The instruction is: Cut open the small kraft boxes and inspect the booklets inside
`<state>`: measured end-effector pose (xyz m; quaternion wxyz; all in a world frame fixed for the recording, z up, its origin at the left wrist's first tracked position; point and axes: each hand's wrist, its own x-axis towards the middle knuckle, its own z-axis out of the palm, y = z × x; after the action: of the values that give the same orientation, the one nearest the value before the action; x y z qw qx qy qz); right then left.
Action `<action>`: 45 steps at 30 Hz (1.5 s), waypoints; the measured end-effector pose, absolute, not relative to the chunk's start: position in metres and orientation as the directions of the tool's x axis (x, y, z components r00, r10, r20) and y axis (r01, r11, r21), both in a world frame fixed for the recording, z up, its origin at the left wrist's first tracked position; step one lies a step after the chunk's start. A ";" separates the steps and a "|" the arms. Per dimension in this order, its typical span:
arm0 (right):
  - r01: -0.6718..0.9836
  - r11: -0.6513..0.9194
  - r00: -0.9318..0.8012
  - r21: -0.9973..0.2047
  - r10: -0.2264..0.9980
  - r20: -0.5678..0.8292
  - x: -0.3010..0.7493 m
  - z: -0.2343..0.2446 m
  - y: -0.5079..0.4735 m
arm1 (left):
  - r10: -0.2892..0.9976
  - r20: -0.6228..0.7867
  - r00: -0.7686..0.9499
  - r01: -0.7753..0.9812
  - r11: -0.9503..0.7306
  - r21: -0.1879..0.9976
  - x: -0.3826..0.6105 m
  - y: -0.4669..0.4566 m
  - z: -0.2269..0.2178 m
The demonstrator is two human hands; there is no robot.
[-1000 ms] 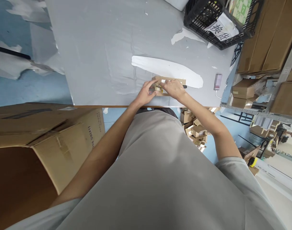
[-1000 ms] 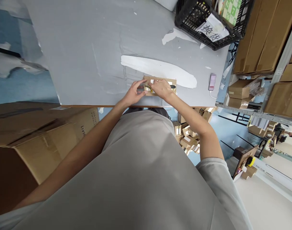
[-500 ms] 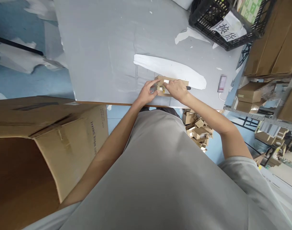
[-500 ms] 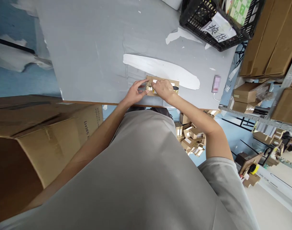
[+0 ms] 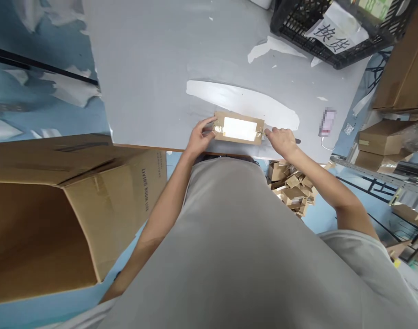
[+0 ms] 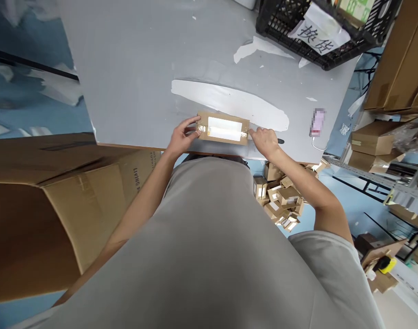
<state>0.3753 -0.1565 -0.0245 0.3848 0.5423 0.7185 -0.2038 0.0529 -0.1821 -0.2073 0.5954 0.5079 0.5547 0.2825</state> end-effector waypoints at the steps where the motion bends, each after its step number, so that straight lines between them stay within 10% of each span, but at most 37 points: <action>1: 0.940 0.322 -0.122 0.111 0.624 -0.772 0.377 -0.027 -0.157 | 0.901 -0.379 0.212 0.239 0.328 0.914 0.053 -0.182 -0.206; 15: 0.960 0.251 -0.266 -0.125 0.674 -0.689 0.435 -0.046 -0.171 | 0.899 -0.438 0.011 0.267 0.420 0.868 0.066 -0.187 -0.206; 23: 0.599 -0.486 0.010 -0.636 0.800 -0.600 0.462 -0.148 -0.188 | 0.865 -0.491 -0.101 0.227 0.501 0.836 0.058 -0.184 -0.205; 29: 0.169 -0.691 0.014 -0.703 0.714 -0.700 0.410 -0.175 -0.194 | 0.880 -0.447 -0.161 0.257 0.475 0.842 0.041 -0.176 -0.209; 45: -0.039 -0.818 0.100 -0.574 0.568 -0.817 0.393 -0.163 -0.208 | 0.933 -0.306 -0.188 0.433 0.358 0.827 0.068 -0.152 -0.194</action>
<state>0.3932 -0.2078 -0.1632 -0.2359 0.7032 0.1881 -0.6438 0.0677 -0.1521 -0.1939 0.4182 0.4809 0.7101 0.2994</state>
